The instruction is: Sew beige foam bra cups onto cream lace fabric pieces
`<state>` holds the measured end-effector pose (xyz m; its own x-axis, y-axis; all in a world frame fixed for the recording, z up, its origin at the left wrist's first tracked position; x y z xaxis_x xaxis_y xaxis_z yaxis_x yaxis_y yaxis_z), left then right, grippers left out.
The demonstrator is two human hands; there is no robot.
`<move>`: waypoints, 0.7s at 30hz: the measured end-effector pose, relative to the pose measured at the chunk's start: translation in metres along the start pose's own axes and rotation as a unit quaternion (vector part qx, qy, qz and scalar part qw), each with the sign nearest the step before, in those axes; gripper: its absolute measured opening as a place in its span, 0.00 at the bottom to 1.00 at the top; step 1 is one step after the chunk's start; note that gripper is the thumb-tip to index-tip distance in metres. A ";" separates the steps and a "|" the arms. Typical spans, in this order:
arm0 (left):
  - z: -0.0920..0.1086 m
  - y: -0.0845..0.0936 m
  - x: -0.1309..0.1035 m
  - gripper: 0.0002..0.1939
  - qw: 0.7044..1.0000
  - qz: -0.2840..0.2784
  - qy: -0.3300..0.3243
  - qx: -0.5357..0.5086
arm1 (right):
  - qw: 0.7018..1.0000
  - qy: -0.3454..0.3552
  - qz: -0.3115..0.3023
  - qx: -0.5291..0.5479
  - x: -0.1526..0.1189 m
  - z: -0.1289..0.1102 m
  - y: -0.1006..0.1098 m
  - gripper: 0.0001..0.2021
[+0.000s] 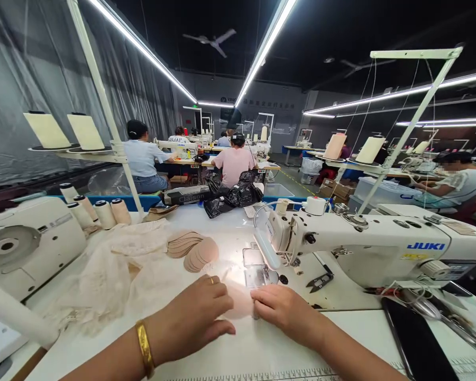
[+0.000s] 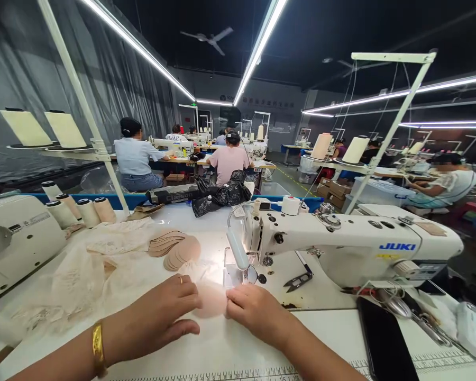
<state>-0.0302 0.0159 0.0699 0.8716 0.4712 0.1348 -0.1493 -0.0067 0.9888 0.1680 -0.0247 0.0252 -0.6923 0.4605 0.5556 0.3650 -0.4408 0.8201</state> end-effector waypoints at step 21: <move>0.011 -0.071 0.072 0.10 0.999 0.041 -0.029 0.010 | 0.984 -0.130 -0.069 0.104 -0.044 0.043 -0.003 0.18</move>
<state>0.0481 0.0403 0.0098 0.8821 0.4172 0.2187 -0.2125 -0.0621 0.9752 0.2241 -0.0103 0.0040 -0.5719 0.6978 0.4313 0.4167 -0.2058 0.8854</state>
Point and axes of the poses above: each hand's wrist, its own x-axis towards the middle knuckle, its own y-axis out of the back of the hand, z = x × y, the point moved 4 cm from there along x, towards the middle knuckle, and after that the axes turned 4 degrees about y, right-handed, at the moved point
